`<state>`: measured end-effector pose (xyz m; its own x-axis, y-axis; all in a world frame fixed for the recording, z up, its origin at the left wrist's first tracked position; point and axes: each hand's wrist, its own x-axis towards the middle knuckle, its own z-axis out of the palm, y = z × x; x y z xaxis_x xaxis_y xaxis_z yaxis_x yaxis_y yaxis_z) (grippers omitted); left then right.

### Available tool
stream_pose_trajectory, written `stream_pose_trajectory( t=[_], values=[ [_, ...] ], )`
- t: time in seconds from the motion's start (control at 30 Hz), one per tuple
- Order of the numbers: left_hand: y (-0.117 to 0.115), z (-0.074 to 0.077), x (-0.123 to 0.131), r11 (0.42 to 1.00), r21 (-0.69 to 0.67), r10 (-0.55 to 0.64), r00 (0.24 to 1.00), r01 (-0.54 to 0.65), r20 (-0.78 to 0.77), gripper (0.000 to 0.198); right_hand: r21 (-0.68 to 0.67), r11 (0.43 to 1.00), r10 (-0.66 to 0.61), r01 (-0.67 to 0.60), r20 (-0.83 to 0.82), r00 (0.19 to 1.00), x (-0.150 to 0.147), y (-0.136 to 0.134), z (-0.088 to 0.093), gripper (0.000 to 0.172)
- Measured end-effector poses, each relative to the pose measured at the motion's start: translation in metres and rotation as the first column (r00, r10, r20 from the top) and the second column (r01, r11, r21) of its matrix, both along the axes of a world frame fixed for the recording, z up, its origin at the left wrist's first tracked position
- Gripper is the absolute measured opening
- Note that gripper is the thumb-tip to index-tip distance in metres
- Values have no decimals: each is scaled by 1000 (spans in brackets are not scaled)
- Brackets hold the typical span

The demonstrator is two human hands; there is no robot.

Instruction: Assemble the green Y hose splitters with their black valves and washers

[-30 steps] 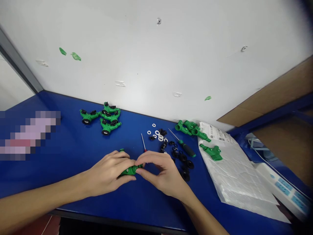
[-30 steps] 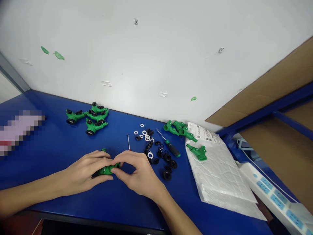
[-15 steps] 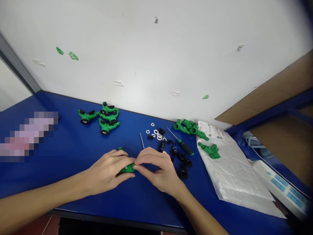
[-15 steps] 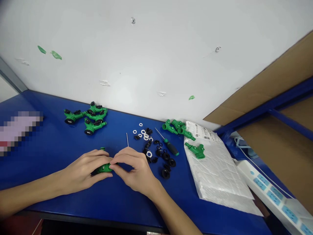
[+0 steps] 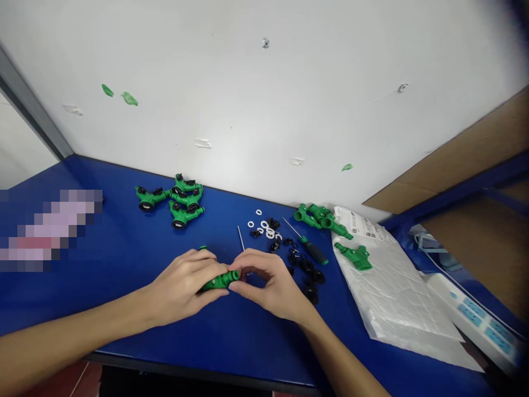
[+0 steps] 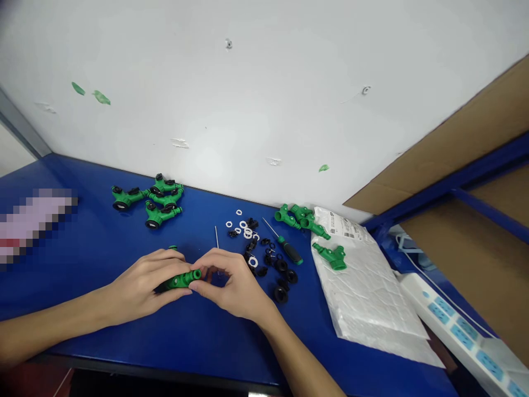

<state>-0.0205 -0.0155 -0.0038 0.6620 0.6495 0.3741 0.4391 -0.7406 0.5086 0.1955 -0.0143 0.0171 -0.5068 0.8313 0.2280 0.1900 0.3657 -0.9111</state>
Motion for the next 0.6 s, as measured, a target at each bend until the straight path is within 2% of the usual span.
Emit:
stream_pose_trajectory(
  t=[0.1, 0.2, 0.27, 0.33, 0.37, 0.4, 0.43, 0.47, 0.5, 0.53, 0.57, 0.6],
  values=[
    [0, -3, 0, 1000, 28, 3, 1000, -3, 0, 21, 61, 998, 6, -6, 14, 1000, -1, -1, 1, 11],
    [-2, -4, 0, 996, 84, 6, 998, -11, 65, 29, 161, 987, -23, 21, 14, 1000, 0, -2, 4, 9],
    [-3, -3, 0, 990, 97, 90, 985, -105, 147, 44, 175, 982, -65, 70, -33, 997, 2, -1, 7, 10],
    [-2, 0, -1, 968, -5, 244, 933, -252, 264, 64, 147, 981, -116, 130, -96, 989, 5, 2, 7, 11],
    [0, 2, -1, 948, -125, 319, 890, -293, 327, 72, 126, 980, -139, 155, -128, 982, 7, 3, 7, 11],
    [2, 4, -1, 918, -284, 373, 847, -278, 378, 76, 103, 979, -156, 174, -157, 975, 8, 4, 6, 11],
    [4, 6, -1, 862, -466, 408, 819, -200, 403, 75, 76, 980, -169, 185, -181, 969, 9, 6, 6, 12],
    [7, 8, -1, 764, -641, 416, 817, -76, 399, 68, 48, 982, -171, 183, -196, 966, 10, 7, 5, 12],
    [9, 10, -1, 639, -768, 406, 828, 46, 387, 59, 17, 985, -164, 171, -201, 966, 11, 8, 4, 13],
    [11, 11, -1, 513, -847, 393, 839, 139, 376, 50, -13, 988, -151, 152, -200, 968, 12, 9, 4, 14],
    [12, 12, 0, 422, -884, 383, 844, 202, 376, 43, -41, 991, -135, 129, -196, 971, 13, 9, 4, 14],
    [13, 14, 1, 374, -896, 385, 839, 240, 385, 39, -64, 993, -115, 104, -195, 974, 14, 10, 5, 14]
  ],
)
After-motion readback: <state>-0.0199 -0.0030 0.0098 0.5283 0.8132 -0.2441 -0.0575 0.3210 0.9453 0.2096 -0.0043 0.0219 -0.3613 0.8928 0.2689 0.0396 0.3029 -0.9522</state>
